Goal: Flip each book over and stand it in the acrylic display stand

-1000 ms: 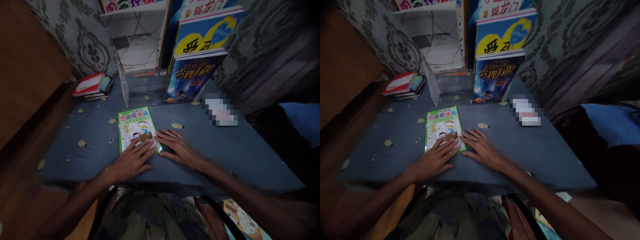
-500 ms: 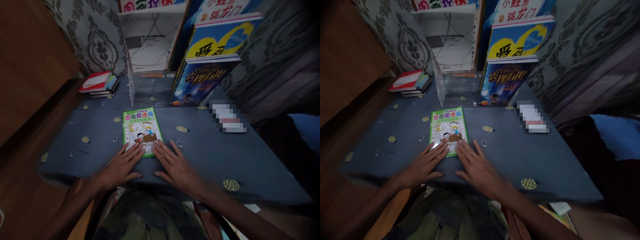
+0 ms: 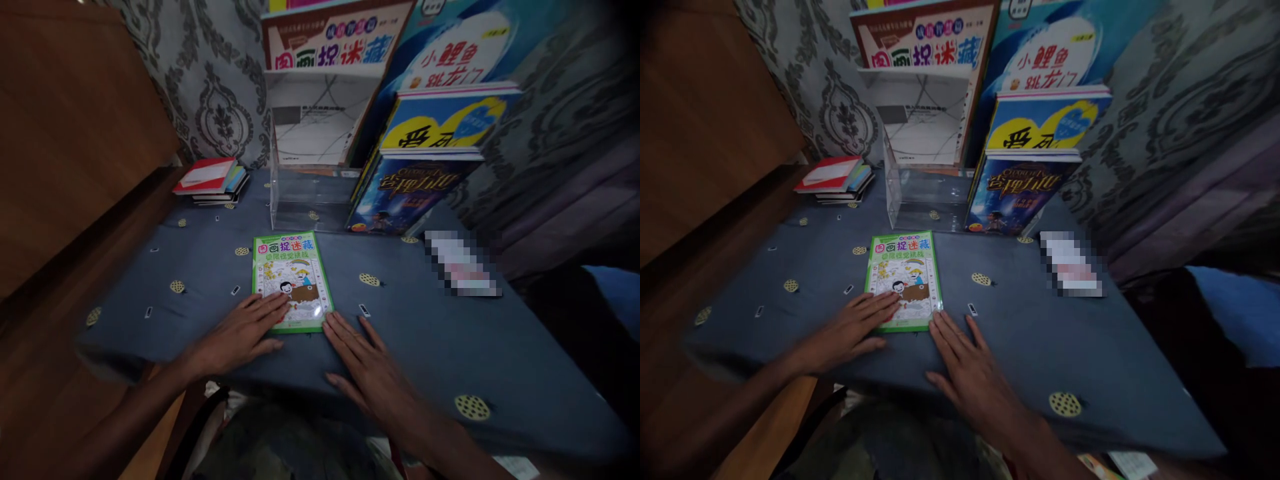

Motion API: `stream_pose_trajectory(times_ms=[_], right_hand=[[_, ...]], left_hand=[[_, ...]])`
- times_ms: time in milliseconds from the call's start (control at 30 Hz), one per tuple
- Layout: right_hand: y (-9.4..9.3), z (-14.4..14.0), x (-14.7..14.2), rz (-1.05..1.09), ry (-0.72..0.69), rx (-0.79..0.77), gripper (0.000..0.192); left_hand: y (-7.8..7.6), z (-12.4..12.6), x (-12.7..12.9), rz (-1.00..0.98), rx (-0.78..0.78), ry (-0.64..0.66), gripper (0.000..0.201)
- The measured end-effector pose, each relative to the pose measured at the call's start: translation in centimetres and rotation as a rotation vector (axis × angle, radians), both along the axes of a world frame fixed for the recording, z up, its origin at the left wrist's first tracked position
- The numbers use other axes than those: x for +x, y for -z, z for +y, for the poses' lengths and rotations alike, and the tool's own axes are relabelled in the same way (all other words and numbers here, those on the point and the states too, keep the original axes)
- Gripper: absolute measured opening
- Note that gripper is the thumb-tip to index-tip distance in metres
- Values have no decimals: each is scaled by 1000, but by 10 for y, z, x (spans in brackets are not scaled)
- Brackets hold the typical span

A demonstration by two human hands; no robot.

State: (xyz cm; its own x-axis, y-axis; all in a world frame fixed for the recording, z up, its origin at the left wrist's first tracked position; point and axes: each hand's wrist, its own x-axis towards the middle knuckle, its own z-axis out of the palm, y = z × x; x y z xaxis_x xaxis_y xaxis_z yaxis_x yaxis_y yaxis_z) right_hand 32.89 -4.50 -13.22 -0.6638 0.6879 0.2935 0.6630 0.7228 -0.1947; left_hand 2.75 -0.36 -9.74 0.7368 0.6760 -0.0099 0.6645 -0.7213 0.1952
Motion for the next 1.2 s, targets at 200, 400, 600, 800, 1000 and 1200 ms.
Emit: stream_pose_trajectory(times_ms=[200, 400, 600, 800, 1000, 1200], right_hand=[[4, 0, -2, 13, 16, 6, 79], [-9, 5, 0, -24, 11, -10, 66], [-22, 51, -47, -35, -22, -62, 48], [-13, 134, -106, -78, 76, -83, 52], [-11, 181, -103, -33, 254, -99, 57], [-3, 178, -97, -25, 432, -132, 67]], left_hand=[[12, 75, -2, 10, 80, -169, 62], [30, 122, 2, 24, 210, -376, 70], [38, 119, 1, -18, 232, -381, 67], [41, 119, 3, -24, 281, -409, 56], [40, 118, 4, -4, 270, -418, 58], [33, 114, 9, 18, 212, -472, 58]])
